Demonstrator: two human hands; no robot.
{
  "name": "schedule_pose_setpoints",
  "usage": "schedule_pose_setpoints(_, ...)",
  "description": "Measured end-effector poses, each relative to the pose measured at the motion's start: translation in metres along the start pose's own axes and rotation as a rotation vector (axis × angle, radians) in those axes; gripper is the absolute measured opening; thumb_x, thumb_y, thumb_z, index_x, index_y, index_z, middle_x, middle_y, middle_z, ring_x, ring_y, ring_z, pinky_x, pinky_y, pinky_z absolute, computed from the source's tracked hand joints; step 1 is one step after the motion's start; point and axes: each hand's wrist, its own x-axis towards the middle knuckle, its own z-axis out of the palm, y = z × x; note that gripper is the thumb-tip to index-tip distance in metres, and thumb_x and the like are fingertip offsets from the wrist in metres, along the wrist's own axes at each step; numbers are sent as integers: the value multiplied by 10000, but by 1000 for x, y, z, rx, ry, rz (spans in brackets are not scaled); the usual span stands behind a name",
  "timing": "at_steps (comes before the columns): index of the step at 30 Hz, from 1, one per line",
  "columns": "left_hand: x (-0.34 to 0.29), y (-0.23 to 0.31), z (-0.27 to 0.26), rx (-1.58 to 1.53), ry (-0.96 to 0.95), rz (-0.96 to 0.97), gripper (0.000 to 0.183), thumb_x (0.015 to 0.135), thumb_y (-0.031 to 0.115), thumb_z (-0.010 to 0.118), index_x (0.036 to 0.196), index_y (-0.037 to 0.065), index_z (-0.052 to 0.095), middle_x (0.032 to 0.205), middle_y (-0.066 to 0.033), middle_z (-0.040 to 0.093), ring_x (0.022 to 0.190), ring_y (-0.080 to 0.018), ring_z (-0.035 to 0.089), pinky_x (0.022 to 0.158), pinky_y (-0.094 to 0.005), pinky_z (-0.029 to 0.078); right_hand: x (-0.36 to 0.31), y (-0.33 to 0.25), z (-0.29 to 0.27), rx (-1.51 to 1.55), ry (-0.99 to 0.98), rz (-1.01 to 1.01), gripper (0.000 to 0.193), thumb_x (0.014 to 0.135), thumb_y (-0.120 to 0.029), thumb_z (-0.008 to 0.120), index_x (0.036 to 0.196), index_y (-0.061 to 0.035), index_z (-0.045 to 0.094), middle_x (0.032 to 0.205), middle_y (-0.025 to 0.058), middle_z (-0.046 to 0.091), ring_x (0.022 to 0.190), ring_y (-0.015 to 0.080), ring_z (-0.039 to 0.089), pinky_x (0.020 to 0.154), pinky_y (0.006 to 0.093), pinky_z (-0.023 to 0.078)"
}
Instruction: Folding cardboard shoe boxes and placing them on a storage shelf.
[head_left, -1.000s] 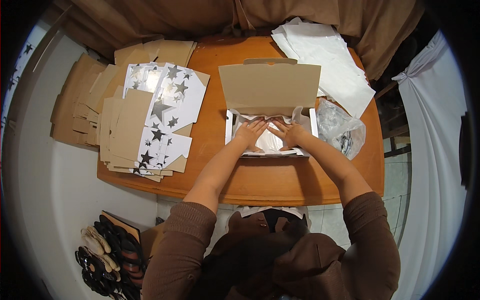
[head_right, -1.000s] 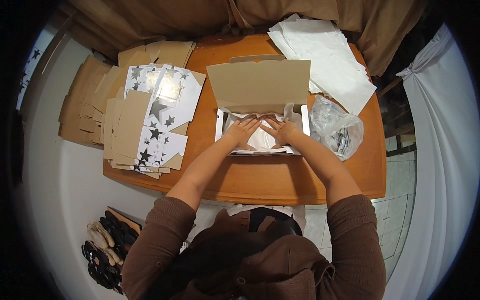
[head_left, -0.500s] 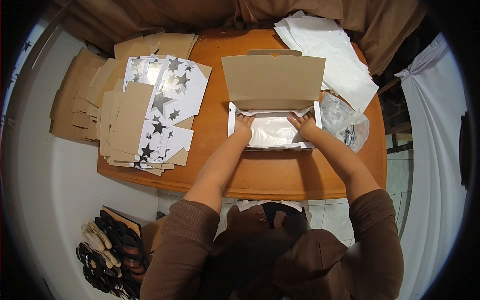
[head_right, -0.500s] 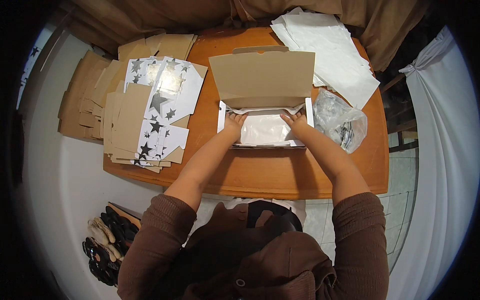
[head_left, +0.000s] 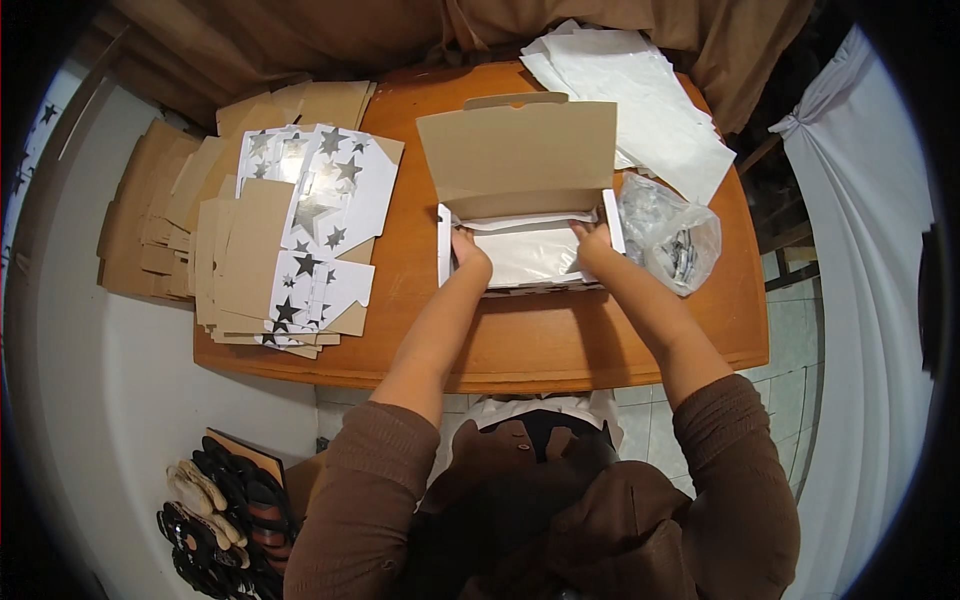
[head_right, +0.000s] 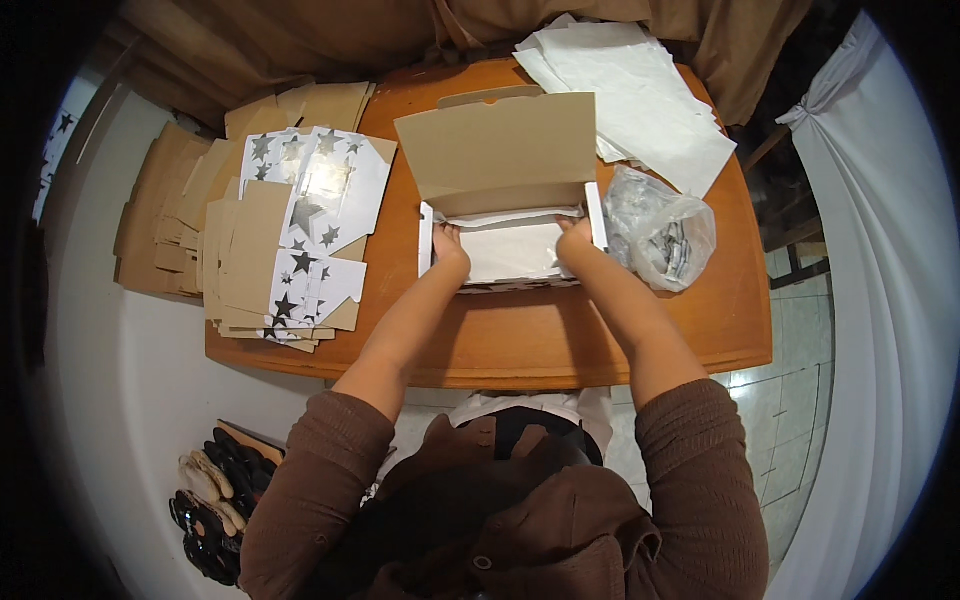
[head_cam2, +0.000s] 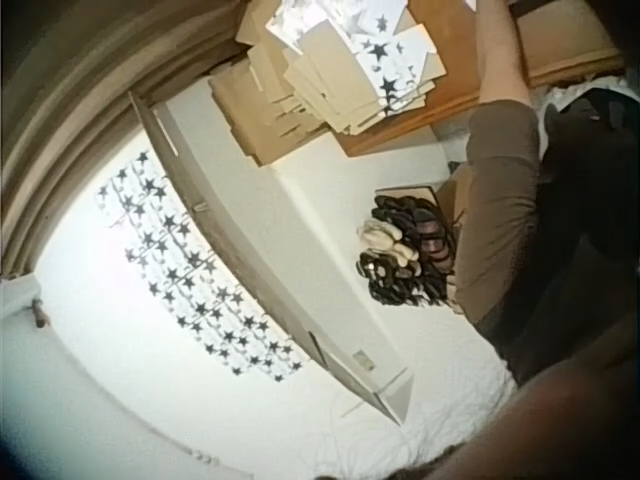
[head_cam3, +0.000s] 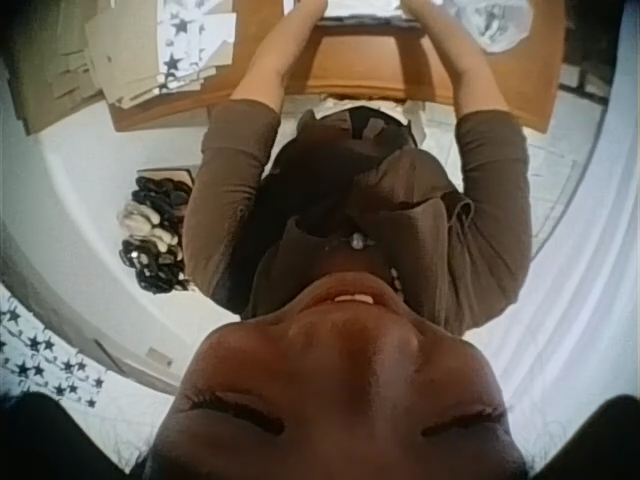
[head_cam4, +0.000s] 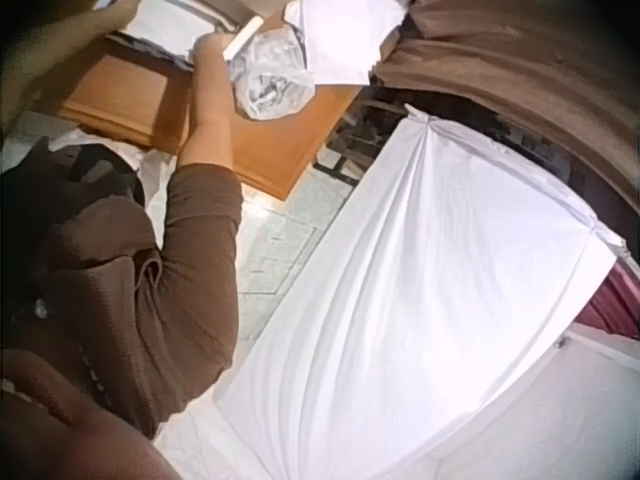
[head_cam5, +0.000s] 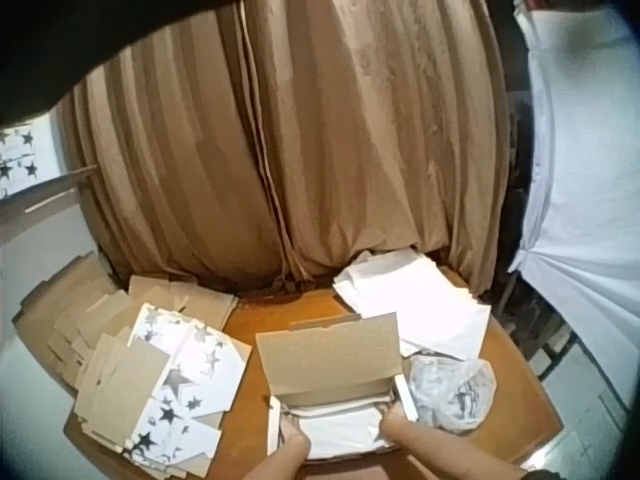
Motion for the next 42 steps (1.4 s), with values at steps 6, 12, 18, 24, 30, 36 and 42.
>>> schedule_pose_setpoints(6, -53, -55, -47, -673, 316, 282, 347, 791, 153, 560, 1134, 132, 615, 1070, -99, 652, 986, -282, 623, 788, -409, 499, -60, 39, -83, 613, 368, -105, 203, 804, -122, 556, 939, -82, 703, 979, 87, 683, 900, 264, 662, 695, 381, 522)
schedule_pose_setpoints(12, -146, -17, -80, -1408, 1185, 337, 169, 759, 78, 536, 916, 36, 582, 889, -161, 625, 851, -351, 593, 722, -457, 471, -140, 75, -25, 887, 819, -203, 134, 758, -98, 552, 823, -43, 655, 848, 118, 668, 770, 303, 653, 624, 417, 511)
schedule_pose_setpoints(18, -178, 62, -128, -1527, 1275, 505, 233, 783, 90, 550, 1006, 28, 577, 882, -147, 617, 834, -338, 582, 732, -425, 469, -158, 107, 92, 1122, 928, -251, 117, 764, -133, 569, 833, -59, 626, 765, 129, 635, 718, 326, 625, 616, 434, 491)
schedule_pose_setpoints(24, -161, 128, -155, -1349, 1247, 482, 144, 751, 99, 589, 886, 51, 605, 789, -102, 580, 765, -284, 577, 667, -398, 472, -147, 110, 171, 1069, 900, -206, 169, 739, -128, 598, 887, -52, 623, 853, 107, 605, 847, 292, 587, 719, 398, 492)
schedule_pose_setpoints(30, -167, 152, -170, -1250, 1267, 327, 154, 742, 115, 607, 888, 67, 617, 866, -79, 563, 831, -259, 555, 682, -379, 464, -129, 102, 195, 1152, 825, -201, 136, 773, -100, 568, 882, -49, 632, 865, 117, 610, 836, 308, 598, 714, 414, 492)
schedule_pose_setpoints(36, -178, 149, -178, -1327, 1290, 278, 177, 759, 148, 639, 912, 65, 609, 882, -83, 541, 843, -266, 541, 701, -373, 453, -122, 106, 199, 1343, 903, -174, 130, 830, -119, 557, 895, -39, 637, 853, 140, 614, 765, 326, 606, 675, 414, 484)
schedule_pose_setpoints(42, -178, 131, -179, -1571, 1400, 253, 176, 789, 183, 649, 867, 35, 597, 890, -105, 566, 825, -282, 567, 698, -375, 451, -132, 114, 191, 1692, 937, -324, 140, 858, -131, 576, 931, -18, 615, 851, 136, 616, 684, 276, 597, 613, 333, 471)
